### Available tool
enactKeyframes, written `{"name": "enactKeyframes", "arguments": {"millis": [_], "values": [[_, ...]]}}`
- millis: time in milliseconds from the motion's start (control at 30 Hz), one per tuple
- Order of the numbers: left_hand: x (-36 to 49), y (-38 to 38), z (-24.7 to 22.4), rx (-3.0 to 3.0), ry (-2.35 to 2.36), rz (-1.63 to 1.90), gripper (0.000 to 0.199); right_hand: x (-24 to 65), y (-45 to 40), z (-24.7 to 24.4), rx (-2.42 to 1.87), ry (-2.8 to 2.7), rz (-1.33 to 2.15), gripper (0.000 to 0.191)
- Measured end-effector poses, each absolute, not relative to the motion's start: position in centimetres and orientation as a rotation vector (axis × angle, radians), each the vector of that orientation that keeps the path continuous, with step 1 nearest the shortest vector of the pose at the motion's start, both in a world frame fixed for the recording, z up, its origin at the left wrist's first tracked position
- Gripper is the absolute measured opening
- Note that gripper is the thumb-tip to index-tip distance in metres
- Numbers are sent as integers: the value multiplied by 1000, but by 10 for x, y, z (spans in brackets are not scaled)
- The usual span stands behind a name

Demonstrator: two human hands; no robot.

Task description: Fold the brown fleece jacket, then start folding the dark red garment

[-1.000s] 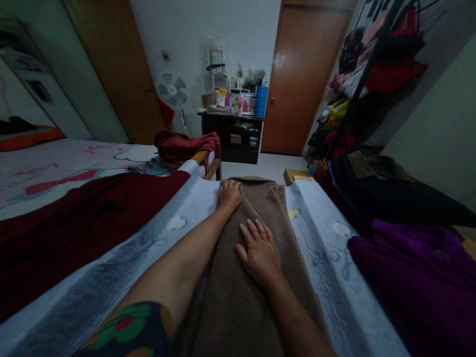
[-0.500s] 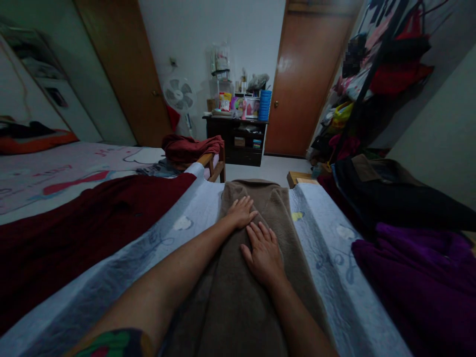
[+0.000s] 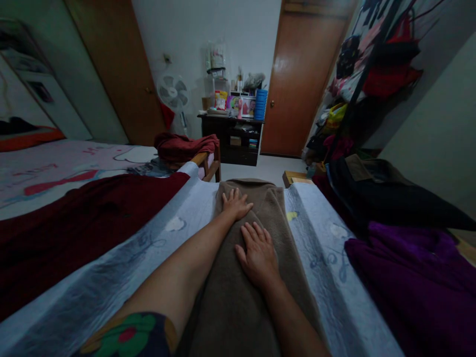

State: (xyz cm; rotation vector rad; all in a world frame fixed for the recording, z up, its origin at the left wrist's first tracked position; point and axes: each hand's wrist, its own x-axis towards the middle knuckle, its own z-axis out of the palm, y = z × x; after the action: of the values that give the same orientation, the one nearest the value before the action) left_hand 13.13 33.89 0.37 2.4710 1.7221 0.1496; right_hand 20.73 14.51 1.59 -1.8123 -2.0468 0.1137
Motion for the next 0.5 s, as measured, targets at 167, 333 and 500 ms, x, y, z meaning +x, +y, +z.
{"name": "enactKeyframes", "arguments": {"millis": [167, 333, 500], "values": [[130, 345, 6, 2466, 1667, 101, 70, 207, 145, 17, -1817, -2047, 99, 54], [125, 353, 5, 2516, 1597, 97, 68, 208, 143, 18, -1810, -2046, 103, 54], [124, 356, -6, 2576, 1663, 278, 63, 208, 144, 17, -1814, -2048, 122, 54]]}}
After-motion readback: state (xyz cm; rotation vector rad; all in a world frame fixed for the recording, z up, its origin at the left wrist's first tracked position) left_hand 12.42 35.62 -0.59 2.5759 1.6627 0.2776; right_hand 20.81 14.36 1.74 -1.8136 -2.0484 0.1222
